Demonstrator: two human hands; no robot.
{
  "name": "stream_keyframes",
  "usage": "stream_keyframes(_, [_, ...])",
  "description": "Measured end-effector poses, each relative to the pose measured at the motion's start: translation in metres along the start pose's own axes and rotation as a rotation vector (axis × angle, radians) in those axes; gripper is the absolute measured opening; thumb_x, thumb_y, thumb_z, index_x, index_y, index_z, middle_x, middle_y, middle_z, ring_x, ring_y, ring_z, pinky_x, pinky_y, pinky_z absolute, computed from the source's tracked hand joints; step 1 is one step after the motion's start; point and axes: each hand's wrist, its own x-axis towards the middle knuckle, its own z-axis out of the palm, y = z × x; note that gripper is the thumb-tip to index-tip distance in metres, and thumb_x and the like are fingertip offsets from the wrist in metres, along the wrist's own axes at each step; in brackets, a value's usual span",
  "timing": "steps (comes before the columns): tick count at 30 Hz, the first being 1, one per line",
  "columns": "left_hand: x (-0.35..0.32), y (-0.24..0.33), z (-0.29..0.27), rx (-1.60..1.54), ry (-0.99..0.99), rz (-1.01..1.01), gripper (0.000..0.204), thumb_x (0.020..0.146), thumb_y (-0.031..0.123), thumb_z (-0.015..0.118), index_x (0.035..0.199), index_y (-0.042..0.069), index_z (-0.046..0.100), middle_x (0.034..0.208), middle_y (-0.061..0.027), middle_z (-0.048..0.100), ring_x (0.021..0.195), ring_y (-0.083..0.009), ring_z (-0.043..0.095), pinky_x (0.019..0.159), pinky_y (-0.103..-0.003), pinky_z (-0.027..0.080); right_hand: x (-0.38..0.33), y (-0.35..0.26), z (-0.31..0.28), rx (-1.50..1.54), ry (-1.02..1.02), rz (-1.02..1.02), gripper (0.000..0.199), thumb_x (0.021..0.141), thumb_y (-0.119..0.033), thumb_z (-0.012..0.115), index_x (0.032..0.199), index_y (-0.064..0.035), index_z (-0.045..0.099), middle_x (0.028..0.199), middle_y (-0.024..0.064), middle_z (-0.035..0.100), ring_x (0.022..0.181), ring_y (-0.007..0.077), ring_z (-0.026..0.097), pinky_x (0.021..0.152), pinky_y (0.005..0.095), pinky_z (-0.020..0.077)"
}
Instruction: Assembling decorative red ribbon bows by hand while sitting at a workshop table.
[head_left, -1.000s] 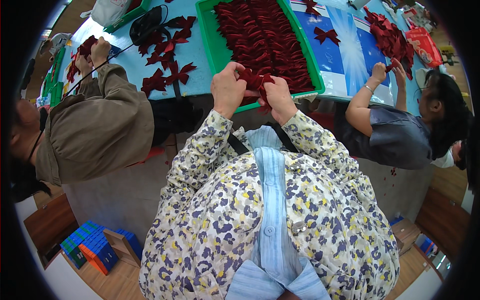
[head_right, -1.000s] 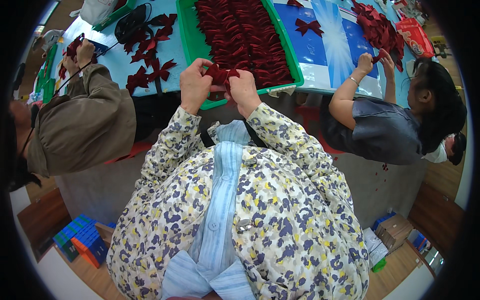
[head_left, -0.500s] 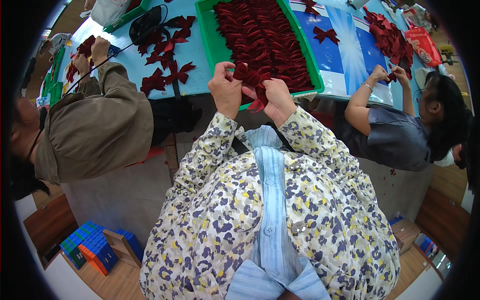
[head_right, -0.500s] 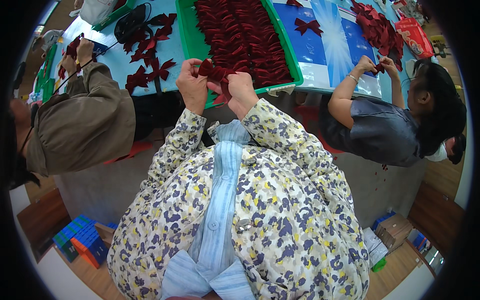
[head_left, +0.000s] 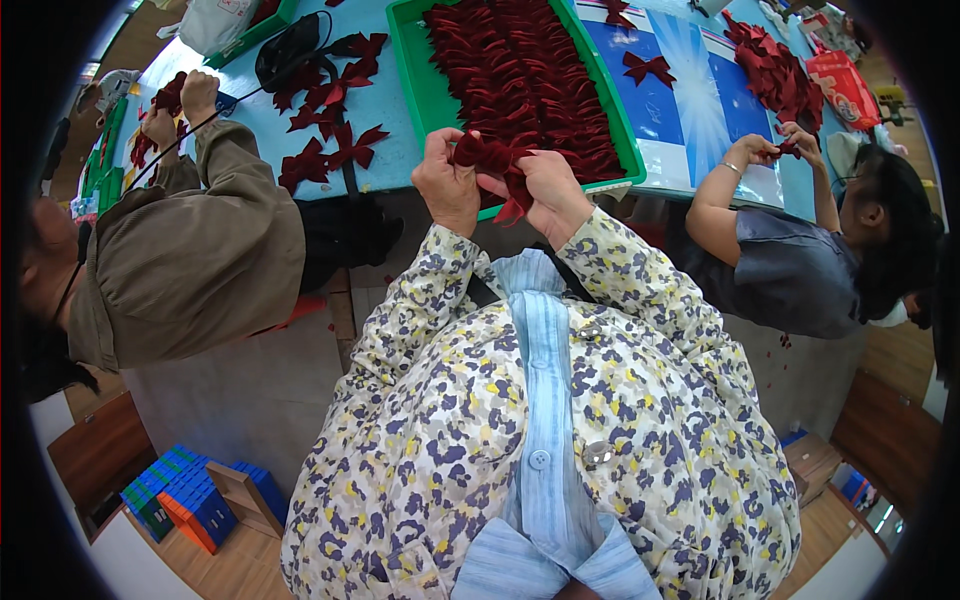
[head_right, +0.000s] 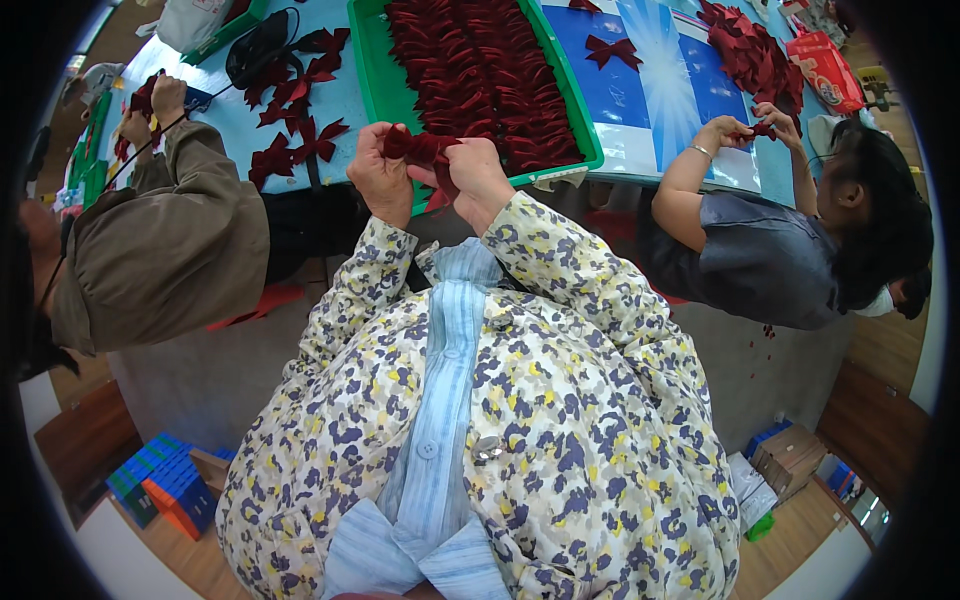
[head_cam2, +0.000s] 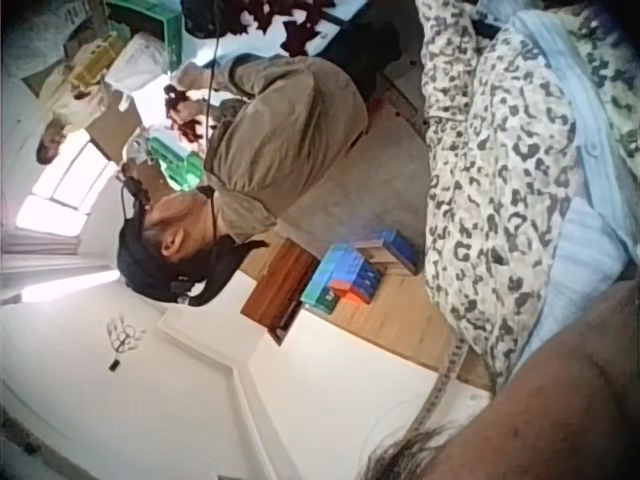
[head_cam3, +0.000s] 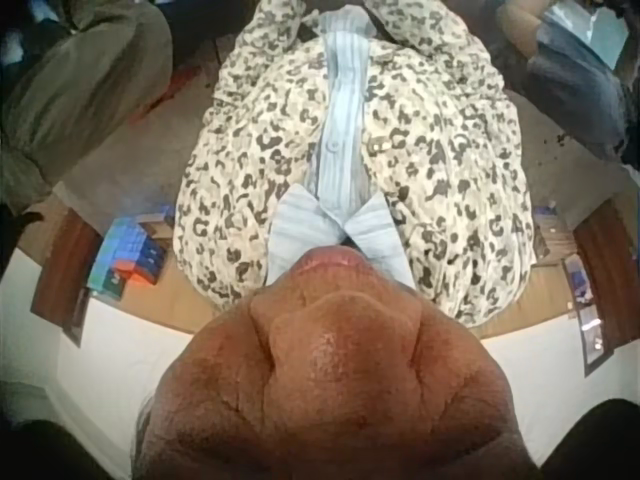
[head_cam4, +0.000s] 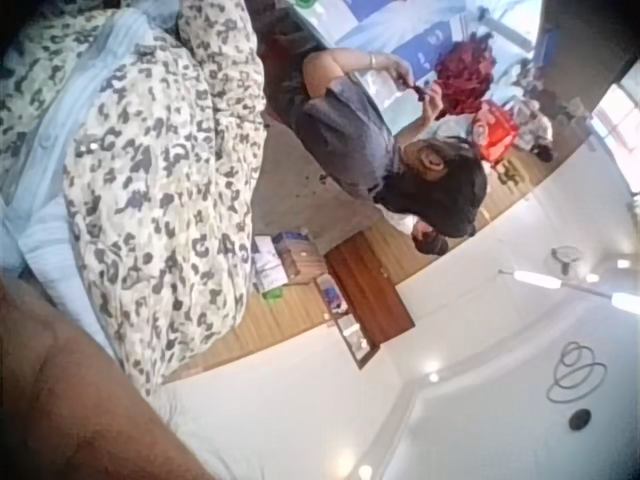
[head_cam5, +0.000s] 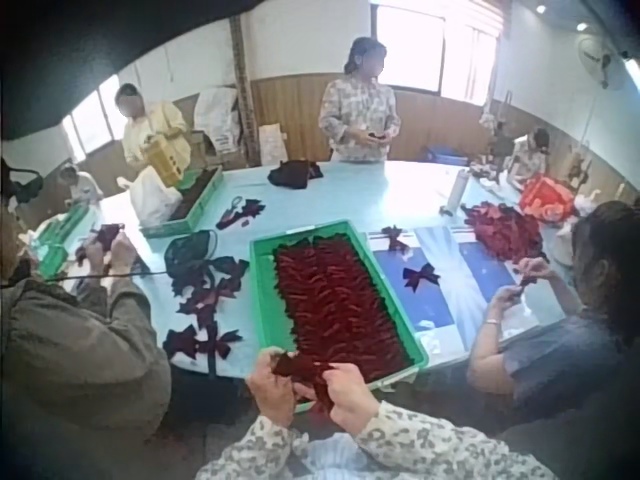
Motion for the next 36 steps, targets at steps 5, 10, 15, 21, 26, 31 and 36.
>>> stream_keyframes(5, [0.005, 0.001, -0.009, 0.097, 0.013, 0.131, 0.027, 0.086, 0.034, 0.063, 0.085, 0.006, 0.058, 0.056, -0.0086, 0.053, 0.049, -0.0238, 0.055, 0.047, -0.032, 0.041, 0.006, -0.003, -0.004, -0.181, -0.107, -0.032, 0.027, 0.083, 0.004, 0.036, 0.100, 0.0091, 0.056, 0.090, 0.0161, 0.062, 0.079, 0.0228, 0.064, 0.065, 0.0313, 0.0544])
stream_keyframes(10, [0.019, 0.023, -0.028, 0.359, -0.094, 0.279, 0.017, 0.085, 0.025, 0.062, 0.086, 0.009, 0.060, 0.062, -0.0123, 0.059, 0.057, -0.0315, 0.059, 0.051, -0.033, 0.045, 0.007, -0.006, 0.001, -0.480, -0.110, -0.227, 0.028, 0.078, 0.001, 0.040, 0.097, 0.0031, 0.061, 0.074, 0.0108, 0.063, 0.062, 0.0174, 0.061, 0.055, 0.0279, 0.0476])
stream_keyframes(15, [0.019, 0.032, -0.033, -0.127, -0.304, -0.259, 0.015, 0.080, 0.003, 0.053, 0.087, 0.006, 0.065, 0.066, -0.0073, 0.062, 0.054, -0.0145, 0.056, 0.052, -0.028, 0.043, 0.007, 0.004, -0.008, -0.828, -0.015, -0.676, 0.024, 0.077, -0.001, 0.046, 0.095, 0.0008, 0.061, 0.070, 0.0108, 0.062, 0.058, 0.0149, 0.058, 0.053, 0.0282, 0.0455])
stream_keyframes(21, [0.015, 0.042, -0.042, -0.552, -0.560, -0.908, 0.013, 0.080, 0.003, 0.054, 0.082, 0.003, 0.066, 0.069, 0.0025, 0.061, 0.058, -0.0053, 0.053, 0.052, -0.021, 0.040, -0.001, 0.000, -0.014, -0.736, 0.037, -0.353, 0.020, 0.078, -0.002, 0.048, 0.093, 0.0019, 0.060, 0.068, 0.0116, 0.061, 0.061, 0.0140, 0.058, 0.056, 0.0297, 0.0454])
stream_keyframes(26, [0.000, 0.027, -0.042, -0.397, -0.682, -0.797, 0.014, 0.083, 0.005, 0.052, 0.083, 0.002, 0.066, 0.067, 0.0022, 0.061, 0.058, -0.0047, 0.051, 0.052, -0.021, 0.039, -0.014, 0.002, -0.027, -0.936, -0.018, -0.611, 0.017, 0.081, -0.005, 0.050, 0.095, 0.0001, 0.058, 0.070, 0.0101, 0.063, 0.062, 0.0155, 0.060, 0.057, 0.0300, 0.0460])
stream_keyframes(31, [-0.008, 0.028, -0.038, -0.167, -0.669, -0.475, 0.012, 0.083, 0.005, 0.054, 0.082, -0.001, 0.064, 0.066, 0.0023, 0.060, 0.058, -0.0042, 0.050, 0.052, -0.022, 0.039, -0.017, 0.008, -0.041, -1.027, -0.043, -0.723, 0.014, 0.084, -0.007, 0.053, 0.096, -0.0019, 0.056, 0.073, 0.0096, 0.064, 0.065, 0.0170, 0.062, 0.059, 0.0303, 0.0460])
stream_keyframes(36, [-0.021, 0.055, -0.027, -0.597, -0.372, -0.544, 0.014, 0.081, -0.006, 0.055, 0.092, -0.001, 0.062, 0.077, 0.0002, 0.062, 0.066, -0.0046, 0.055, 0.055, -0.020, 0.043, -0.019, 0.018, -0.044, -0.600, -0.093, -0.535, 0.012, 0.089, -0.015, 0.053, 0.094, -0.0045, 0.056, 0.071, 0.0008, 0.058, 0.063, 0.0089, 0.053, 0.057, 0.0249, 0.0415])
